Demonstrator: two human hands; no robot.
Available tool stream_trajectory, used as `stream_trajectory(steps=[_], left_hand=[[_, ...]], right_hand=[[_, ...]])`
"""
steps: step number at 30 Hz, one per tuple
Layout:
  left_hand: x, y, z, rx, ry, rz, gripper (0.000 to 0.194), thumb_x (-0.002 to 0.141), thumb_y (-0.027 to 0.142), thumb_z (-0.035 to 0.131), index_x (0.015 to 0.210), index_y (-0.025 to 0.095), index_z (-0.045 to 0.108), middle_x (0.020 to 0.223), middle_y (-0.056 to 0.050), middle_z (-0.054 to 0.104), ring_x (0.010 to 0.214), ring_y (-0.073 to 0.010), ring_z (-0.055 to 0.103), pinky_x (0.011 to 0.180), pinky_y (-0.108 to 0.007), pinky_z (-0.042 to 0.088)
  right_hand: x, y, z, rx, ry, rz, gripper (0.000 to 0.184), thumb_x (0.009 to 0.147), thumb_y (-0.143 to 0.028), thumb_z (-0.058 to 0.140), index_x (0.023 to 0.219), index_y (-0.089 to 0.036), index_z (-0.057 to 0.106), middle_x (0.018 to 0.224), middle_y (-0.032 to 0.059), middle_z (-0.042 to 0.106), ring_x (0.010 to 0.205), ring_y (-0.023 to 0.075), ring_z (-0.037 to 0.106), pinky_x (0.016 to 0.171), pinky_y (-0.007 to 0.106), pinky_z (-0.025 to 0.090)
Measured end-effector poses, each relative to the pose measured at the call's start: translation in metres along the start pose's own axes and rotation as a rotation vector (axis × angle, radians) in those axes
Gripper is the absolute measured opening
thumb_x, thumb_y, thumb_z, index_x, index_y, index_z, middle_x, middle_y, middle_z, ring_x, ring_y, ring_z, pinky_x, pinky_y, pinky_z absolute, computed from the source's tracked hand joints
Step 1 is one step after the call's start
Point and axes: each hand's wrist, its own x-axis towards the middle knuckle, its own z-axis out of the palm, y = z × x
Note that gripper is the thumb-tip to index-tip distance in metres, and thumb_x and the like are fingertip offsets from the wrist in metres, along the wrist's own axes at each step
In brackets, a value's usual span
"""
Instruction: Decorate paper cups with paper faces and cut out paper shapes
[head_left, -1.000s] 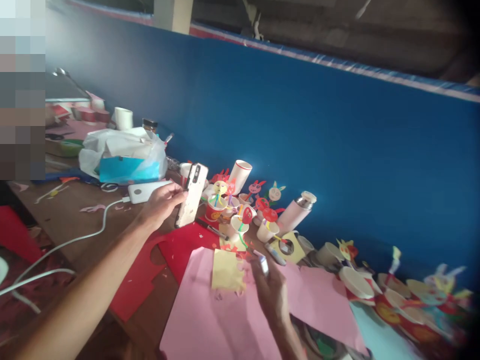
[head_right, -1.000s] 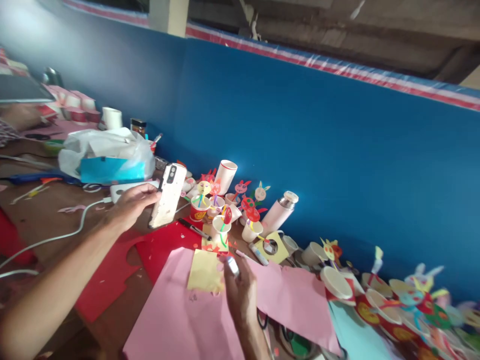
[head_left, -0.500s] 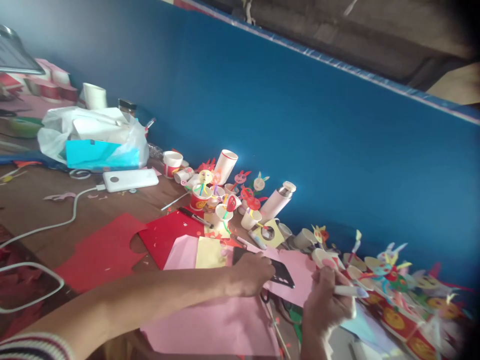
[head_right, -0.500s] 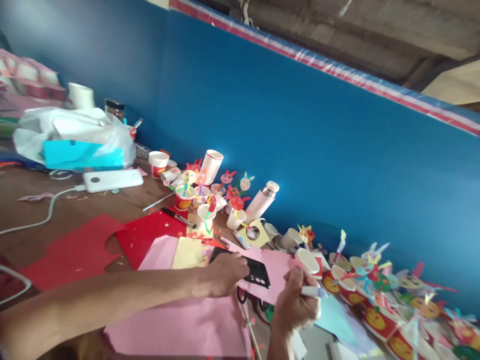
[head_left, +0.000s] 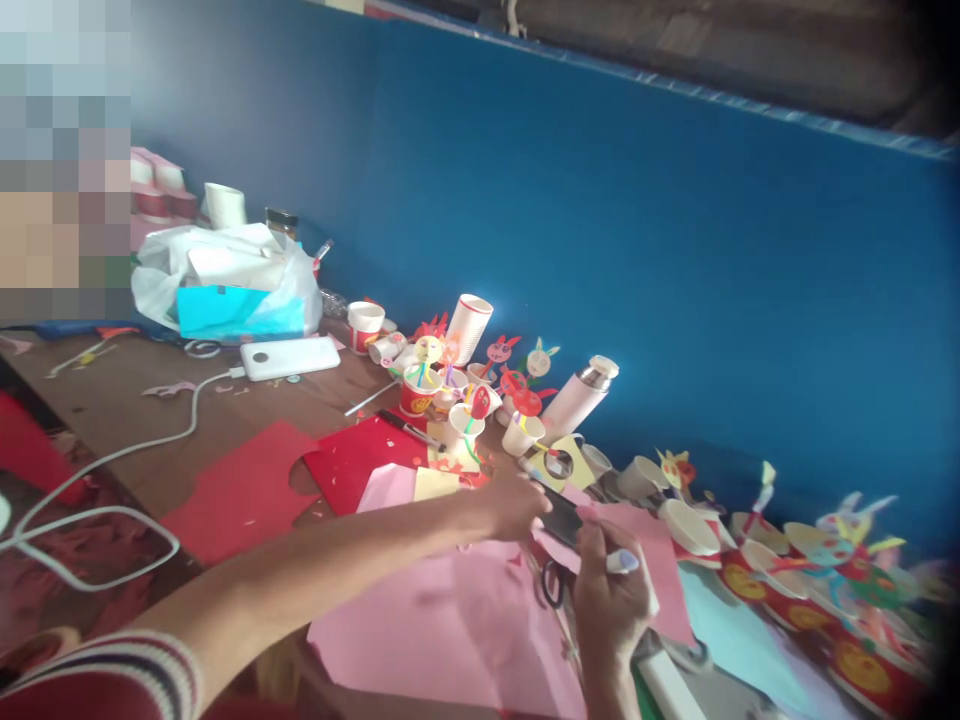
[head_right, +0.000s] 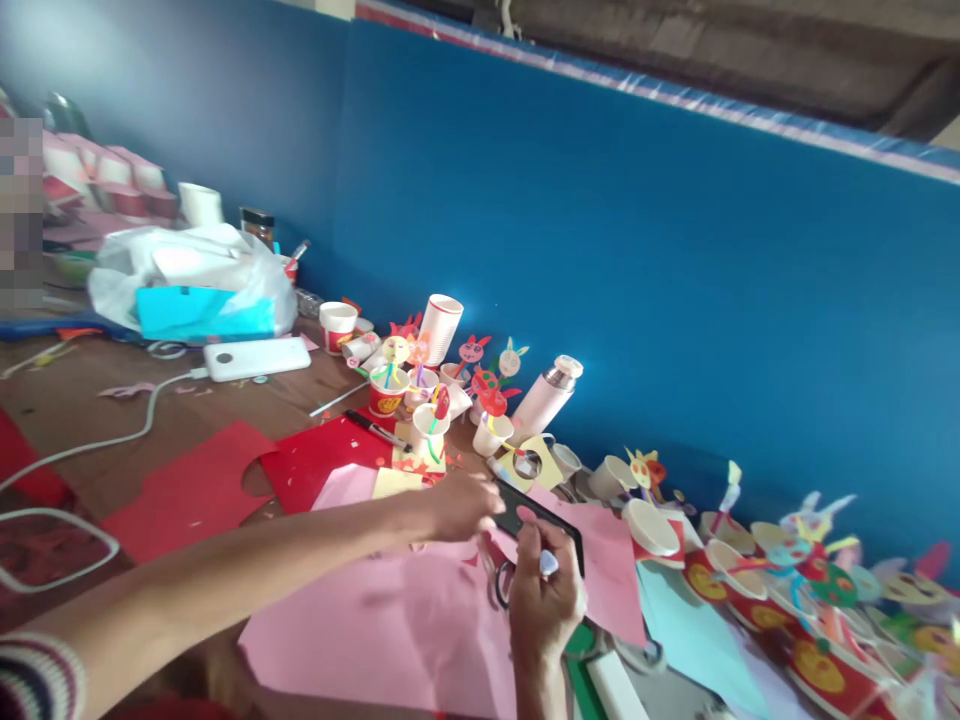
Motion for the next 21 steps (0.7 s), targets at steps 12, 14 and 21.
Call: stream_trajectory(steps=[12,14,21], left_hand=[[-0.257,-0.069,-0.023,0.164,0.206,-0.868,0.057,0.083,0.043,0.042,0.132,0.013,0.044,0.139,-0.014,0.044,0.127,-0.0311,0.040,0.102,-0.046,0.035],[-0.264,-0.072,-0.008,0.156,0.189,-0.913,0.063,0.083,0.048,0.040,0.134,0.011,0.041,0.139,-0.016,0.042,0.130,-0.0322,0.037,0.104,-0.046,0.032],[-0.222,-0.078,-0.024,0.100,0.128,-0.887,0.063,0.086,0.044,0.031,0.136,0.008,0.037,0.139,-0.017,0.042,0.129,-0.0305,0.037,0.105,-0.044,0.031]], right_hand=[[-0.030,-0.015,0.028,0.072,-0.437,-0.398,0.013,0.087,-0.026,0.051,0.087,-0.018,0.062,0.075,0.0055,0.070,0.065,0.0155,0.067,0.059,0.021,0.048],[-0.033,-0.017,0.032,0.071,-0.448,-0.397,0.012,0.086,-0.025,0.052,0.085,-0.018,0.062,0.076,0.0057,0.071,0.064,0.0155,0.067,0.057,0.021,0.048],[-0.039,-0.019,0.039,0.067,-0.507,-0.408,0.011,0.083,-0.020,0.052,0.077,-0.021,0.062,0.076,0.0033,0.074,0.066,0.0151,0.069,0.056,0.019,0.049]])
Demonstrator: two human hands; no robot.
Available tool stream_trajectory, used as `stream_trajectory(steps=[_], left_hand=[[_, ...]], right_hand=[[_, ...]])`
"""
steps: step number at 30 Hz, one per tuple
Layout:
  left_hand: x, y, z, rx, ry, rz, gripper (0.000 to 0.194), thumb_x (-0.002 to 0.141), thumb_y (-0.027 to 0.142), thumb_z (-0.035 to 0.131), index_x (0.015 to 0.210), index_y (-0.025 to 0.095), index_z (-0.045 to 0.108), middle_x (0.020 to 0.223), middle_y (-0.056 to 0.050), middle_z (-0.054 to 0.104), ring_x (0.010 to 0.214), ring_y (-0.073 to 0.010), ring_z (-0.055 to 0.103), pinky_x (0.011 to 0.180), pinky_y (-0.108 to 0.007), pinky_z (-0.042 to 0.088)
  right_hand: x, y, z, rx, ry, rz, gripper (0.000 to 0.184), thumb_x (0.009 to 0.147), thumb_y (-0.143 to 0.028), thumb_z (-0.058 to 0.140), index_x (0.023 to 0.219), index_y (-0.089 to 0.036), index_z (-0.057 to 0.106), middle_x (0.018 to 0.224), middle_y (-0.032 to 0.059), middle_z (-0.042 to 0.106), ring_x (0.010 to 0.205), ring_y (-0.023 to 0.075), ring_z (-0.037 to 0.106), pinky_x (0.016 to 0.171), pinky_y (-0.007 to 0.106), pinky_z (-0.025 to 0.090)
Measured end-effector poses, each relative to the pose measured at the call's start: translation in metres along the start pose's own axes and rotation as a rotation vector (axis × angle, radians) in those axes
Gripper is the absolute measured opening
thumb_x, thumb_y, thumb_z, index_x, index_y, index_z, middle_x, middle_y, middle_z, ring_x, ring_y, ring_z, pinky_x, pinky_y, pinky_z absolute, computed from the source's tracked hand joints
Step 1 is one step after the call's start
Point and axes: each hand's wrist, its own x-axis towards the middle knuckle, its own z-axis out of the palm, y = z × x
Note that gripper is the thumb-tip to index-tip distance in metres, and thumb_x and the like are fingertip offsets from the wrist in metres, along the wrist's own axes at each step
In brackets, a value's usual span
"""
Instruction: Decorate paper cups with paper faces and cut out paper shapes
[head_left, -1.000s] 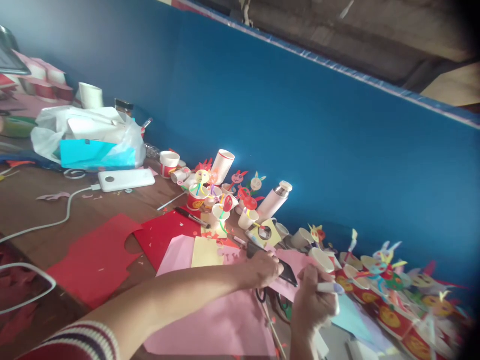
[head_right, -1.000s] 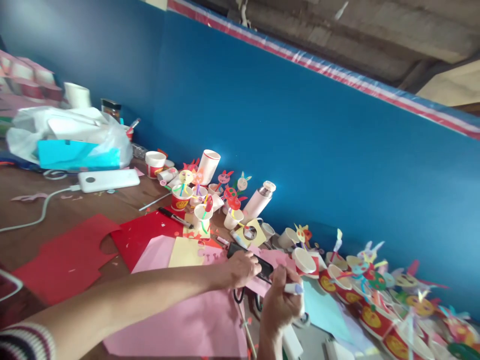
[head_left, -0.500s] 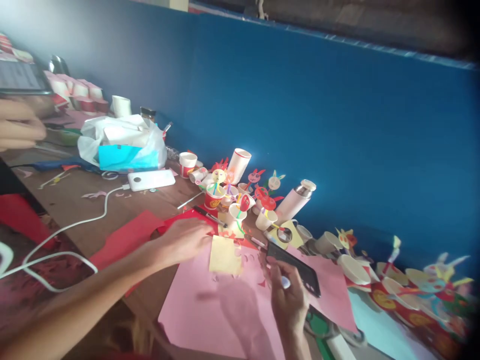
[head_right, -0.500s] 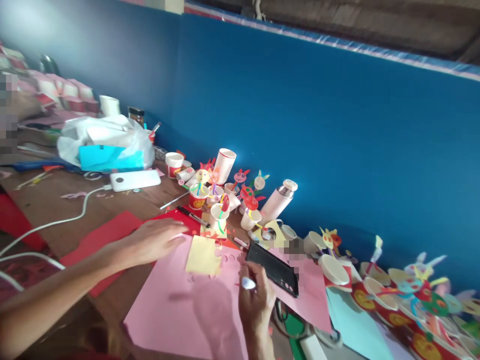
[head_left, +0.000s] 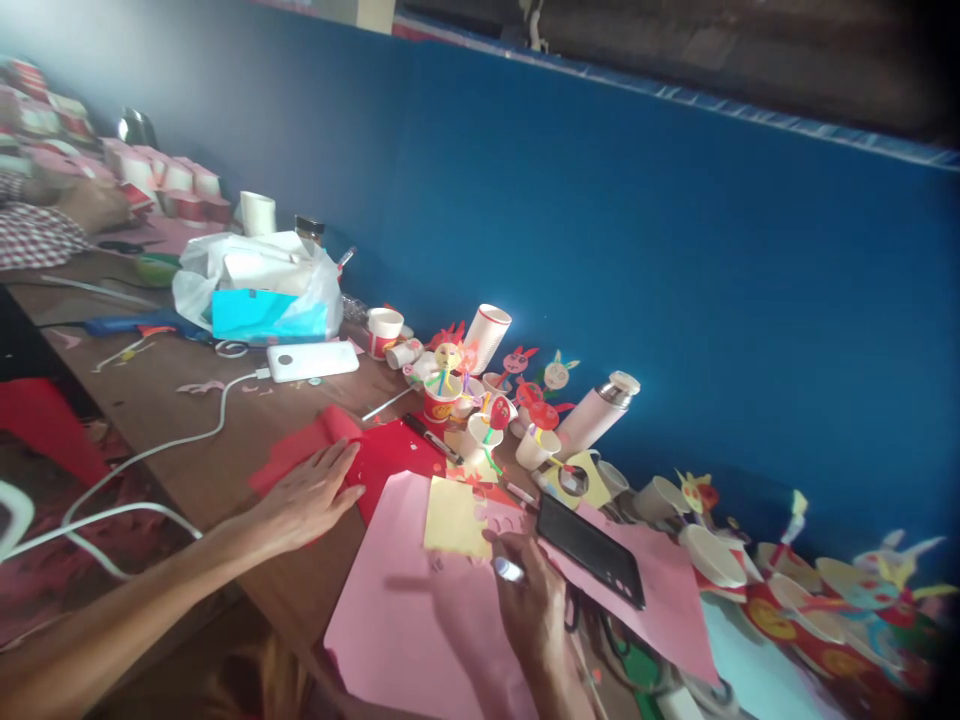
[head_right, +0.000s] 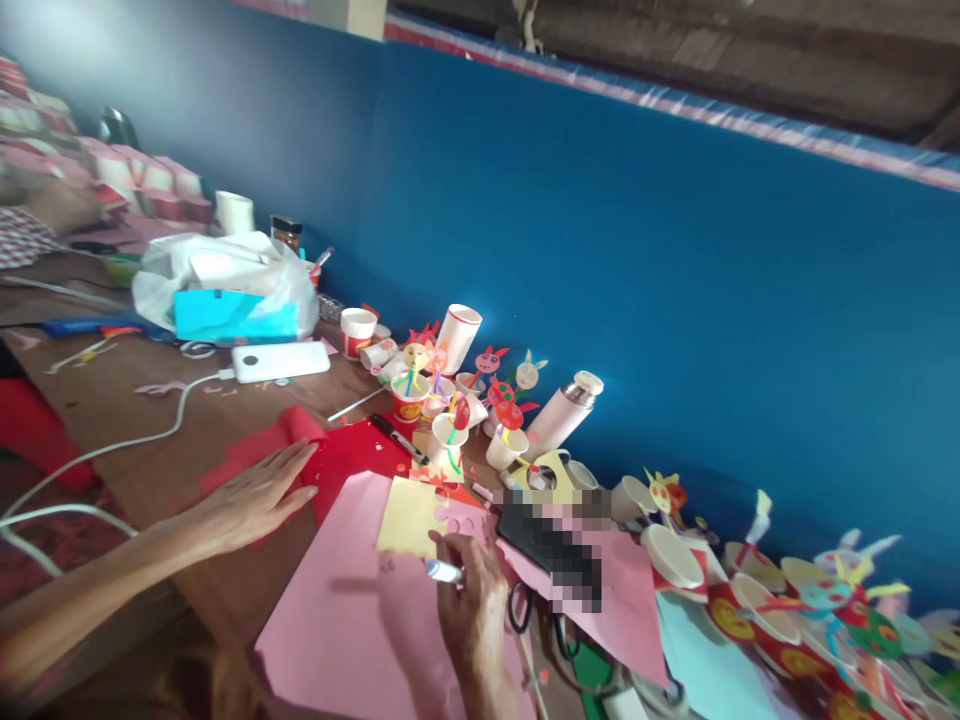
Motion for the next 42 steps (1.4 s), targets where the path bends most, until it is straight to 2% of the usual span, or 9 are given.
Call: stream_trajectory(steps=[7,12,14,19,24,30,33,40,42], left_hand=[[0.008,-0.007,-0.023,0.040,-0.008,-0.020,0.053,0.086,0.039,0.032,0.129,0.012,0.049,0.124,-0.016,0.057,0.117,-0.0327,0.049,0.094,-0.047,0.040],[0.018,0.037,-0.028,-0.276,0.087,0.197,0.038,0.086,0.035,0.038,0.107,0.016,0.063,0.115,-0.009,0.062,0.109,-0.0234,0.054,0.097,-0.035,0.038],[0.026,0.062,-0.022,-0.521,-0.065,0.324,0.031,0.084,0.034,0.042,0.096,0.017,0.066,0.102,-0.006,0.066,0.095,-0.0187,0.059,0.085,-0.026,0.043],[0.044,0.106,0.000,-0.911,-0.502,0.340,0.032,0.079,0.042,0.053,0.085,0.014,0.067,0.064,0.002,0.056,0.058,-0.0108,0.050,0.052,-0.019,0.035],[0.056,0.115,0.019,-1.091,-0.647,0.273,0.030,0.070,0.043,0.062,0.075,0.013,0.065,0.062,0.002,0.053,0.056,-0.0105,0.047,0.051,-0.020,0.036],[0.057,0.111,0.020,-0.823,-0.463,0.409,0.022,0.073,0.033,0.056,0.064,0.015,0.064,0.055,0.003,0.050,0.053,-0.0093,0.042,0.048,-0.020,0.028],[0.053,0.107,0.017,-0.580,-0.368,0.341,0.024,0.072,0.035,0.056,0.057,0.017,0.061,0.051,0.003,0.050,0.051,-0.0103,0.043,0.045,-0.021,0.024],[0.052,0.099,0.029,-0.340,-0.293,0.318,0.022,0.070,0.032,0.055,0.052,0.018,0.054,0.066,0.000,0.063,0.063,-0.0137,0.055,0.052,-0.022,0.027],[0.052,0.097,0.035,-0.278,-0.276,0.322,0.019,0.069,0.024,0.051,0.051,0.018,0.052,0.066,0.000,0.063,0.065,-0.0151,0.056,0.052,-0.023,0.026]], right_hand=[[-0.001,-0.001,0.004,0.051,-0.008,0.124,0.013,0.080,-0.022,0.051,0.077,-0.021,0.064,0.079,0.0032,0.074,0.066,0.0164,0.068,0.056,0.021,0.048],[0.001,-0.005,0.009,0.140,-0.074,0.338,0.021,0.083,-0.029,0.050,0.081,-0.019,0.068,0.072,0.0026,0.071,0.061,0.0163,0.063,0.055,0.022,0.045],[0.004,-0.009,0.011,0.228,-0.098,0.473,0.022,0.082,-0.032,0.051,0.080,-0.018,0.068,0.060,0.0000,0.066,0.052,0.0146,0.058,0.049,0.021,0.043],[0.011,-0.016,0.015,0.443,-0.120,0.662,0.027,0.080,-0.036,0.055,0.061,-0.017,0.059,0.045,-0.0048,0.051,0.042,0.0097,0.045,0.042,0.019,0.034],[0.010,-0.014,0.014,0.478,-0.145,0.670,0.028,0.080,-0.032,0.055,0.056,-0.017,0.053,0.046,-0.0055,0.048,0.044,0.0087,0.043,0.044,0.018,0.032],[0.010,-0.014,0.018,0.337,-0.205,0.666,0.029,0.080,-0.031,0.052,0.054,-0.018,0.052,0.046,-0.0052,0.047,0.045,0.0095,0.043,0.044,0.019,0.030],[0.008,-0.011,0.018,0.181,-0.223,0.590,0.030,0.081,-0.035,0.051,0.057,-0.018,0.053,0.049,-0.0047,0.048,0.048,0.0104,0.044,0.045,0.020,0.029],[0.005,-0.002,0.001,0.308,0.047,0.625,0.033,0.087,-0.046,0.044,0.098,-0.018,0.058,0.070,-0.0014,0.058,0.060,0.0131,0.051,0.056,0.023,0.041],[0.005,-0.002,-0.002,0.372,0.112,0.638,0.034,0.089,-0.048,0.039,0.098,-0.019,0.056,0.073,-0.0014,0.057,0.061,0.0126,0.051,0.057,0.023,0.041]])
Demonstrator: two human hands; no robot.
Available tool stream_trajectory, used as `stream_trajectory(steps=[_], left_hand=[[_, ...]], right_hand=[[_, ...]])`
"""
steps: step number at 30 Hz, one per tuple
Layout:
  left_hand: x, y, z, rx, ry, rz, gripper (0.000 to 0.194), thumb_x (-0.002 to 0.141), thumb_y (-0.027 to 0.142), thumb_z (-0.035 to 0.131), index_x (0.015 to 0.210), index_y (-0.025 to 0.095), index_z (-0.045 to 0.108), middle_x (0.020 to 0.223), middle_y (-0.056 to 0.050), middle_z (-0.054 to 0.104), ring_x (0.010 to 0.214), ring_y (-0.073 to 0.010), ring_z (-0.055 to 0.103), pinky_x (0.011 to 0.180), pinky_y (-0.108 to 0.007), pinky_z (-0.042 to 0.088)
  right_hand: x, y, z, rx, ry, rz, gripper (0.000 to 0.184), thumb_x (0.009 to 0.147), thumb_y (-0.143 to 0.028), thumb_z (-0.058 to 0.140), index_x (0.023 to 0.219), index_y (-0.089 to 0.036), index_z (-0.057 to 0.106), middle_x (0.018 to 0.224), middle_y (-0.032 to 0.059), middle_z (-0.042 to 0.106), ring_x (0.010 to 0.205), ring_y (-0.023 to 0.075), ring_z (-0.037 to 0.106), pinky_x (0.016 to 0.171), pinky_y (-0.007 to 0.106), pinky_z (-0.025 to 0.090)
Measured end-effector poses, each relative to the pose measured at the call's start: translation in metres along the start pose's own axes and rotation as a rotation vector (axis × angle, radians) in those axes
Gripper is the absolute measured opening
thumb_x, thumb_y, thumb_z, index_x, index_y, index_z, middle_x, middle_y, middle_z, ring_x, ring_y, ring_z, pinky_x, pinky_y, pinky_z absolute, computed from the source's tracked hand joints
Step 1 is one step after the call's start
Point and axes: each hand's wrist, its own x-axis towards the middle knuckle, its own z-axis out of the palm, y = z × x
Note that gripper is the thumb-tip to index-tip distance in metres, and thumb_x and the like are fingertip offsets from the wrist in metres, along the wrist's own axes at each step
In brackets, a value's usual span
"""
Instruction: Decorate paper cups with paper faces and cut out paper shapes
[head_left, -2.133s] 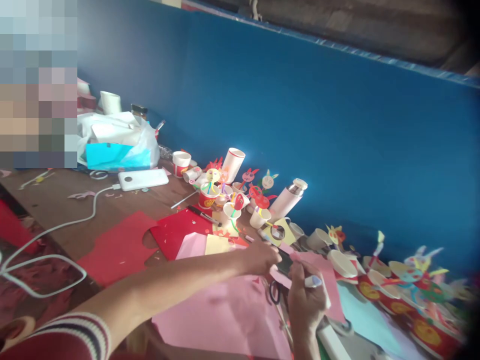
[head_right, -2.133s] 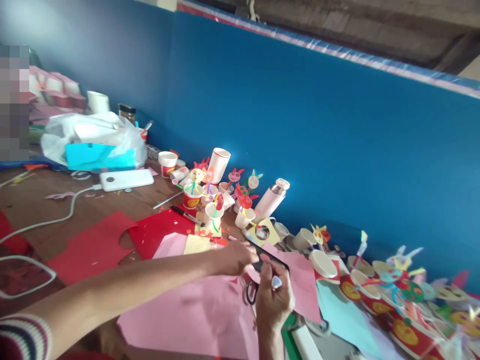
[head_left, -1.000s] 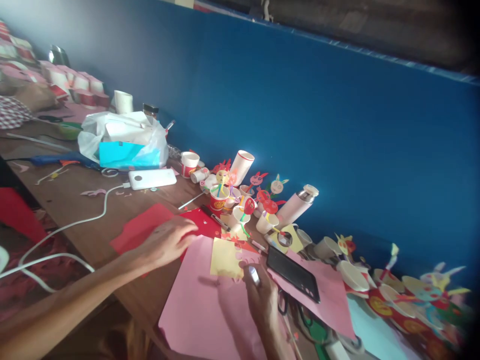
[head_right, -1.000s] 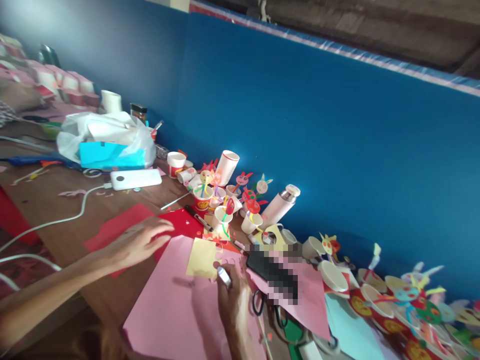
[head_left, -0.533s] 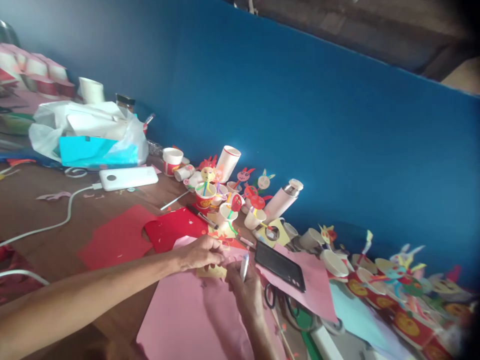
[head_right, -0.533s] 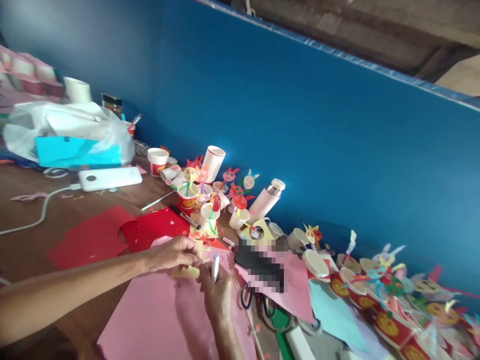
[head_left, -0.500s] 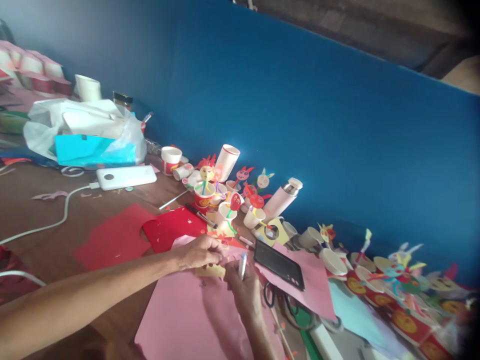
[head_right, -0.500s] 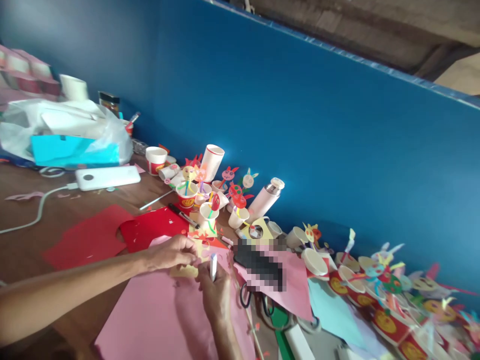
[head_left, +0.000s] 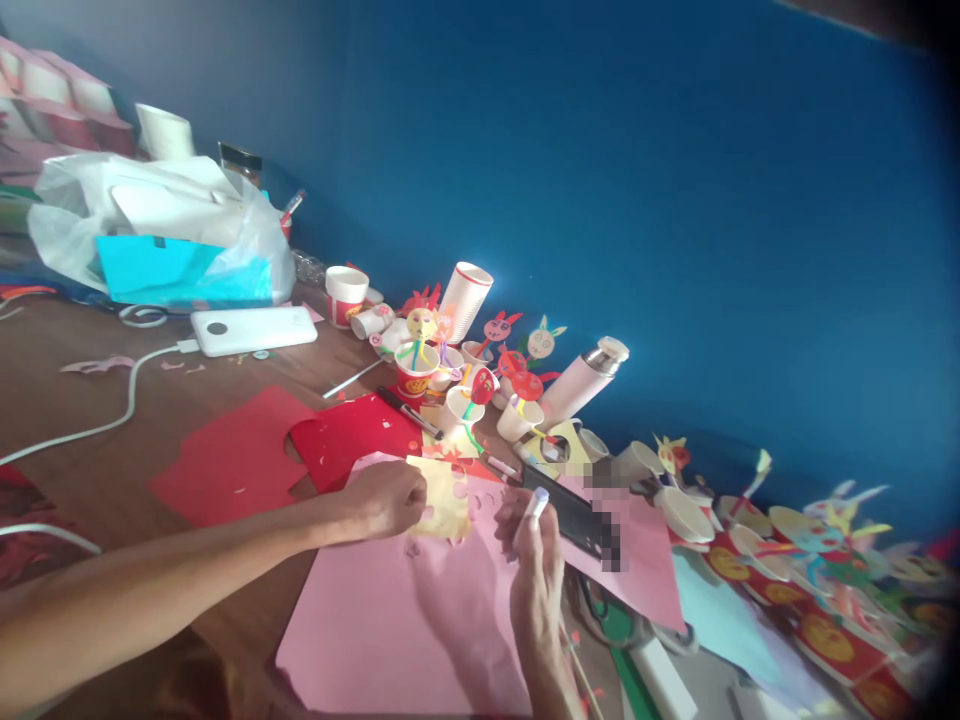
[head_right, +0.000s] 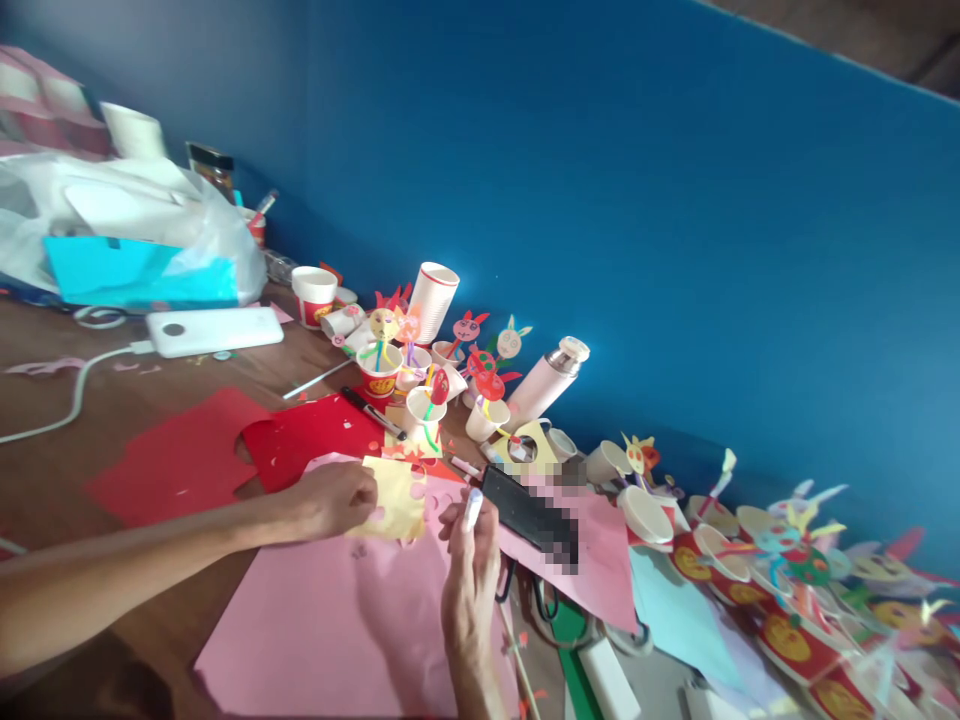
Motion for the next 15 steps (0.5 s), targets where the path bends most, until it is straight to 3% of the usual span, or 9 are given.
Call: stream_trajectory(steps=[4,8,11,15], left_hand=[[0.000,-0.004,0.008,0.141,0.037,0.037,0.015,0.064,0.013,0.045,0.052,0.019,0.050,0.064,0.000,0.061,0.063,-0.0168,0.055,0.050,-0.026,0.022],[-0.002,-0.001,0.007,0.243,0.114,0.055,0.015,0.067,0.014,0.045,0.054,0.019,0.050,0.063,-0.001,0.058,0.059,-0.0170,0.053,0.051,-0.027,0.026],[-0.004,0.004,0.000,0.220,0.117,0.069,0.011,0.071,0.016,0.046,0.066,0.020,0.055,0.072,-0.001,0.061,0.067,-0.0180,0.056,0.058,-0.028,0.034],[-0.015,0.012,-0.009,0.213,0.083,0.141,0.016,0.080,0.018,0.044,0.078,0.021,0.060,0.081,-0.004,0.063,0.083,-0.0204,0.057,0.074,-0.031,0.040]], right_hand=[[-0.001,0.000,0.004,0.065,0.020,0.026,0.028,0.090,-0.045,0.040,0.092,-0.020,0.053,0.071,-0.0024,0.056,0.060,0.0114,0.050,0.057,0.023,0.041],[-0.001,0.002,0.010,0.160,-0.015,-0.030,0.033,0.090,-0.038,0.045,0.119,-0.022,0.043,0.078,-0.0012,0.056,0.058,0.0106,0.051,0.050,0.022,0.042],[-0.003,-0.002,0.009,0.217,-0.025,-0.076,0.039,0.090,-0.033,0.046,0.127,-0.026,0.038,0.089,0.0015,0.057,0.060,0.0111,0.057,0.047,0.023,0.046],[-0.005,-0.006,0.000,0.245,-0.091,-0.041,0.027,0.089,-0.034,0.048,0.113,-0.024,0.054,0.095,0.0046,0.060,0.068,0.0142,0.063,0.051,0.025,0.051]])
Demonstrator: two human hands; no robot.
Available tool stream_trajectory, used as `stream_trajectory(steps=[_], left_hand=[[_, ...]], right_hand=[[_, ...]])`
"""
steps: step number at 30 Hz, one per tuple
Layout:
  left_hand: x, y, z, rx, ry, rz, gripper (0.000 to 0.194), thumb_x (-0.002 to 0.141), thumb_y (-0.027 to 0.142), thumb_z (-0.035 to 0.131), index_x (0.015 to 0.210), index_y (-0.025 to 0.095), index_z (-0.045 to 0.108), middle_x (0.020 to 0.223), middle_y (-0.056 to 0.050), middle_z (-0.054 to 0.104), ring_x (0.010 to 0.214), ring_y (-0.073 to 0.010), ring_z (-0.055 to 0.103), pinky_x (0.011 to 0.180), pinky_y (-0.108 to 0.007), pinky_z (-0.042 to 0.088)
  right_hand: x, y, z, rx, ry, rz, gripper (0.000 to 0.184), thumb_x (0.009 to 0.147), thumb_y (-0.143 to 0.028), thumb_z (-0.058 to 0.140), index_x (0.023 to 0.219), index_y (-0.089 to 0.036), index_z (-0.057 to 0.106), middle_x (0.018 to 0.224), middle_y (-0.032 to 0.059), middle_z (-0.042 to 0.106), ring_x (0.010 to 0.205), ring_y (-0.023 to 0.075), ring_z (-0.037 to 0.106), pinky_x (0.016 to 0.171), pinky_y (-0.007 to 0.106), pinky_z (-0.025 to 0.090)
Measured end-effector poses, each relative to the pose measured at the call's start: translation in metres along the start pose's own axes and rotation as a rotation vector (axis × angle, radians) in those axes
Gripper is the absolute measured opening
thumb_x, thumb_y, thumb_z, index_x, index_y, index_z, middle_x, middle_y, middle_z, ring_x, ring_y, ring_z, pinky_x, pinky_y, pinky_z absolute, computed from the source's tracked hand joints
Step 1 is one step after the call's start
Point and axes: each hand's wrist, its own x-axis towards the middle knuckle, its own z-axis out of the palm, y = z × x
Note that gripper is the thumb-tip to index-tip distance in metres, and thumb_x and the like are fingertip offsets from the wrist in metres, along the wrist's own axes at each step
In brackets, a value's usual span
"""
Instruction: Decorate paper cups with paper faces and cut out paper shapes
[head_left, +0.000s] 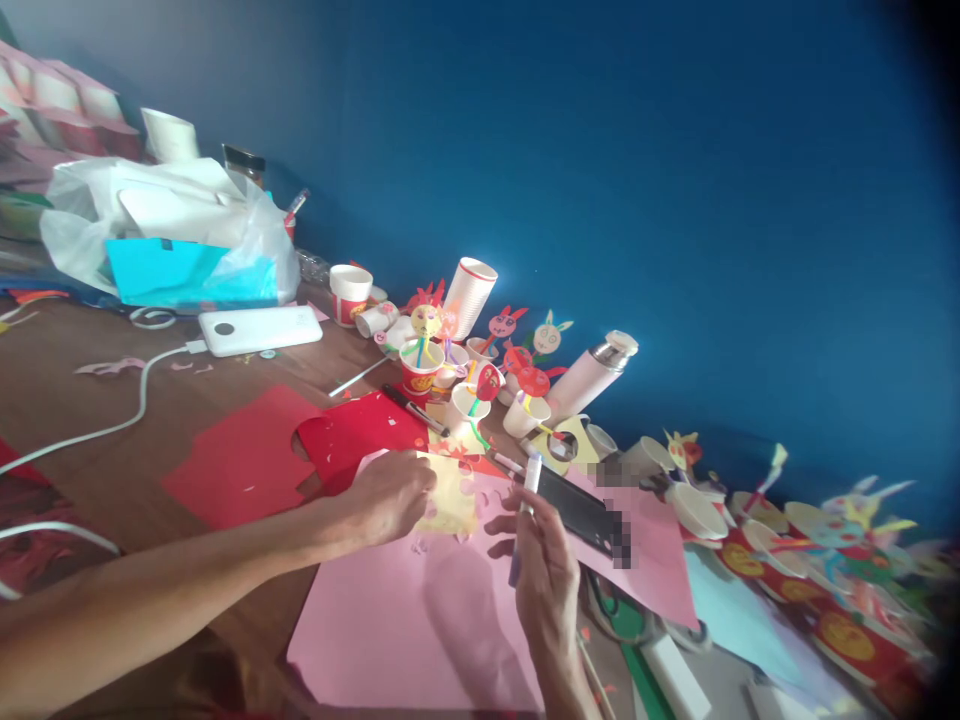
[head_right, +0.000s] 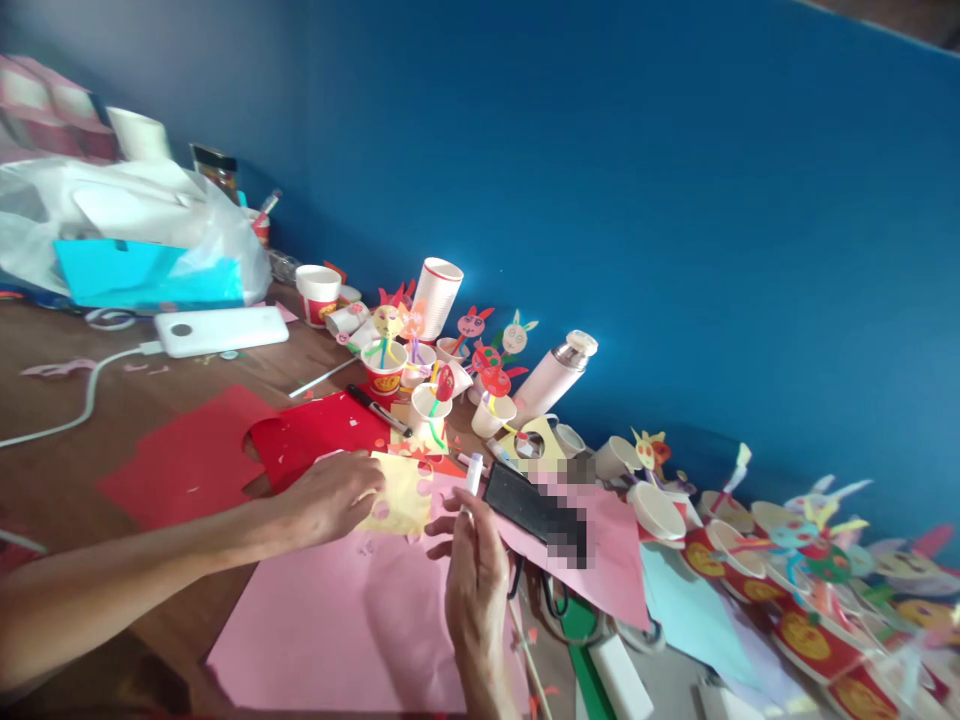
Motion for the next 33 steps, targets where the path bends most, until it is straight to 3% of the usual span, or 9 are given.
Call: stream_trajectory(steps=[4,7,9,12,15,17,24,29,33], left_hand=[[-0.017,0.008,-0.002,0.044,-0.043,0.135,0.018,0.086,0.022,0.044,0.087,0.019,0.062,0.088,-0.008,0.061,0.090,-0.0240,0.054,0.083,-0.038,0.040],[-0.027,0.010,0.001,0.071,-0.057,0.149,0.021,0.087,0.026,0.044,0.097,0.017,0.060,0.100,-0.010,0.058,0.094,-0.0272,0.051,0.083,-0.043,0.040],[-0.030,0.009,0.003,0.069,-0.083,0.147,0.022,0.087,0.028,0.044,0.100,0.016,0.059,0.102,-0.011,0.057,0.093,-0.0279,0.050,0.081,-0.044,0.041],[-0.034,0.003,0.012,0.069,-0.100,0.140,0.029,0.086,0.033,0.049,0.108,0.016,0.057,0.108,-0.012,0.056,0.097,-0.0292,0.050,0.085,-0.046,0.041],[-0.042,-0.003,0.029,0.098,-0.065,0.112,0.046,0.087,0.038,0.047,0.127,0.014,0.045,0.127,-0.016,0.048,0.116,-0.0338,0.043,0.095,-0.051,0.035],[-0.047,-0.003,0.039,0.111,-0.059,0.109,0.054,0.088,0.039,0.045,0.135,0.012,0.035,0.136,-0.020,0.040,0.125,-0.0345,0.036,0.101,-0.051,0.032],[-0.049,0.001,0.041,0.108,-0.021,0.147,0.056,0.088,0.040,0.048,0.135,0.012,0.038,0.134,-0.017,0.044,0.124,-0.0331,0.037,0.104,-0.050,0.028],[-0.053,-0.003,0.052,0.141,0.029,0.189,0.057,0.092,0.042,0.040,0.138,0.010,0.034,0.140,-0.019,0.038,0.130,-0.0329,0.030,0.106,-0.049,0.023],[-0.050,0.000,0.044,0.116,-0.022,0.173,0.058,0.090,0.046,0.041,0.134,0.009,0.041,0.135,-0.019,0.044,0.123,-0.0341,0.037,0.102,-0.050,0.027]], right_hand=[[-0.001,-0.001,-0.007,0.182,-0.137,0.095,0.036,0.088,-0.037,0.046,0.119,-0.022,0.051,0.107,0.0103,0.063,0.088,0.0226,0.065,0.065,0.035,0.054],[-0.001,-0.001,-0.004,0.265,-0.167,0.130,0.043,0.082,-0.031,0.058,0.122,-0.025,0.043,0.109,0.0099,0.065,0.093,0.0238,0.065,0.065,0.033,0.053],[-0.001,0.000,-0.001,0.286,-0.158,0.131,0.037,0.082,-0.030,0.062,0.114,-0.025,0.044,0.100,0.0071,0.068,0.086,0.0216,0.066,0.062,0.031,0.052],[0.001,0.002,0.003,0.368,-0.123,0.115,0.020,0.089,-0.041,0.051,0.098,-0.023,0.048,0.076,0.0017,0.068,0.064,0.0158,0.064,0.057,0.027,0.048],[0.005,0.007,0.004,0.424,-0.009,0.126,0.032,0.092,-0.048,0.039,0.094,-0.019,0.054,0.055,-0.0038,0.057,0.047,0.0100,0.052,0.050,0.022,0.041],[0.007,0.012,0.005,0.408,0.052,0.158,0.035,0.091,-0.048,0.042,0.091,-0.017,0.059,0.050,-0.0053,0.051,0.045,0.0085,0.047,0.048,0.021,0.038],[0.007,0.022,0.012,0.379,0.013,0.245,0.018,0.087,-0.036,0.054,0.089,-0.019,0.059,0.063,-0.0025,0.059,0.054,0.0103,0.052,0.054,0.023,0.042],[0.005,0.025,0.016,0.357,-0.042,0.253,0.020,0.086,-0.038,0.057,0.088,-0.018,0.058,0.070,0.0003,0.063,0.057,0.0105,0.055,0.054,0.023,0.043],[0.004,0.028,0.017,0.307,-0.013,0.264,0.021,0.083,-0.037,0.061,0.092,-0.018,0.057,0.073,0.0010,0.065,0.059,0.0109,0.055,0.055,0.023,0.043]])
